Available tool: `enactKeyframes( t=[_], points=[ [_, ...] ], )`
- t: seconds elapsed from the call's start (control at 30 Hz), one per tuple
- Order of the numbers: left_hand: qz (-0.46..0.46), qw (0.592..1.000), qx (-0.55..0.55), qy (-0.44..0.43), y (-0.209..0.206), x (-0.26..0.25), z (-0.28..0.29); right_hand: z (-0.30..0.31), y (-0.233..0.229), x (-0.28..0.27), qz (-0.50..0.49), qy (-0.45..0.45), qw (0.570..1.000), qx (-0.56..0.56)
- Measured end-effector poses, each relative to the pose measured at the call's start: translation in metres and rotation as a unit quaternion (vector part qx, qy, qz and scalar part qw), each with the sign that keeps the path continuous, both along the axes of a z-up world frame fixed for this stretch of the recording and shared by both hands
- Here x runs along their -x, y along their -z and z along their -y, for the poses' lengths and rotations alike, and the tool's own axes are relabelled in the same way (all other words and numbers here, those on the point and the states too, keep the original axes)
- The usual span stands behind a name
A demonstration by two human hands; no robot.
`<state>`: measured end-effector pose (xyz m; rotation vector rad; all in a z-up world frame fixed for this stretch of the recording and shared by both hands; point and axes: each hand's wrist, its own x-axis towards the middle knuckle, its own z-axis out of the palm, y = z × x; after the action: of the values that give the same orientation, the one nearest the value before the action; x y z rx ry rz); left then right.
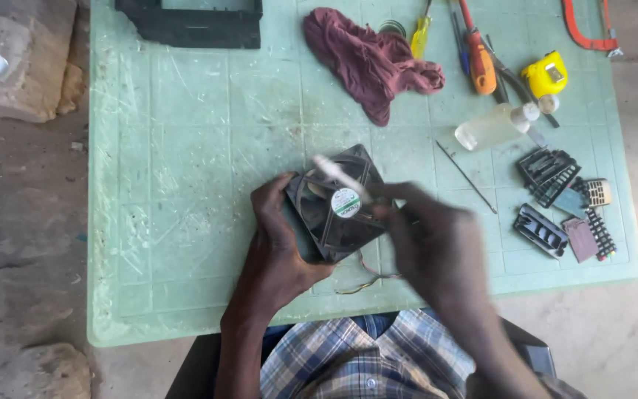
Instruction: Cleaning a computer fan by applying a liquid solution and scrubbing with a toothbrush.
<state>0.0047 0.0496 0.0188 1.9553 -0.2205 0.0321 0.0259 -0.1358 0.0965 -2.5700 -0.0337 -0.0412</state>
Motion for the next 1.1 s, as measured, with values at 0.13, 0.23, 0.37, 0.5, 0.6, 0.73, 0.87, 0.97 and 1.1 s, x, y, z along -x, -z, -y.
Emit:
enactKeyframes(
  t=[0.13, 0.23, 0.37, 0.5, 0.6, 0.73, 0.87, 0.97, 1.1],
  points=[
    [-0.019, 1.000, 0.025, -0.004, -0.002, -0.002, 0.000, -0.034, 0.024, 0.023, 0.010, -0.049, 0.998, -0.041],
    [-0.045, 0.999, 0.025, -0.012, -0.004, -0.001, 0.002, -0.009, 0.002, 0.040, -0.066, -0.057, 0.994, -0.070],
    [-0.019, 1.000, -0.005, -0.008, 0.000, -0.001, 0.000, 0.042, -0.023, 0.024, -0.061, -0.009, 0.994, -0.086],
    [-0.014, 1.000, 0.007, 0.008, -0.004, -0.006, -0.001, 0.056, 0.003, -0.011, 0.021, -0.113, 0.993, -0.010],
    [-0.051, 0.999, 0.016, 0.009, -0.005, -0.006, -0.002, 0.039, 0.025, -0.032, 0.050, -0.185, 0.981, -0.014],
    [-0.113, 0.993, 0.029, 0.008, -0.019, -0.007, -0.002, 0.034, 0.016, -0.038, 0.039, -0.205, 0.977, 0.045],
    [-0.074, 0.997, 0.015, 0.014, -0.016, -0.007, -0.003, 0.069, 0.005, -0.030, -0.007, -0.159, 0.983, 0.095],
    [-0.074, 0.997, 0.022, 0.021, -0.014, -0.005, -0.003, 0.066, 0.007, -0.029, 0.029, -0.182, 0.976, 0.114],
    [-0.065, 0.998, 0.009, 0.013, -0.011, -0.007, -0.003, 0.031, 0.023, -0.042, 0.084, -0.213, 0.973, 0.035]
  ],
)
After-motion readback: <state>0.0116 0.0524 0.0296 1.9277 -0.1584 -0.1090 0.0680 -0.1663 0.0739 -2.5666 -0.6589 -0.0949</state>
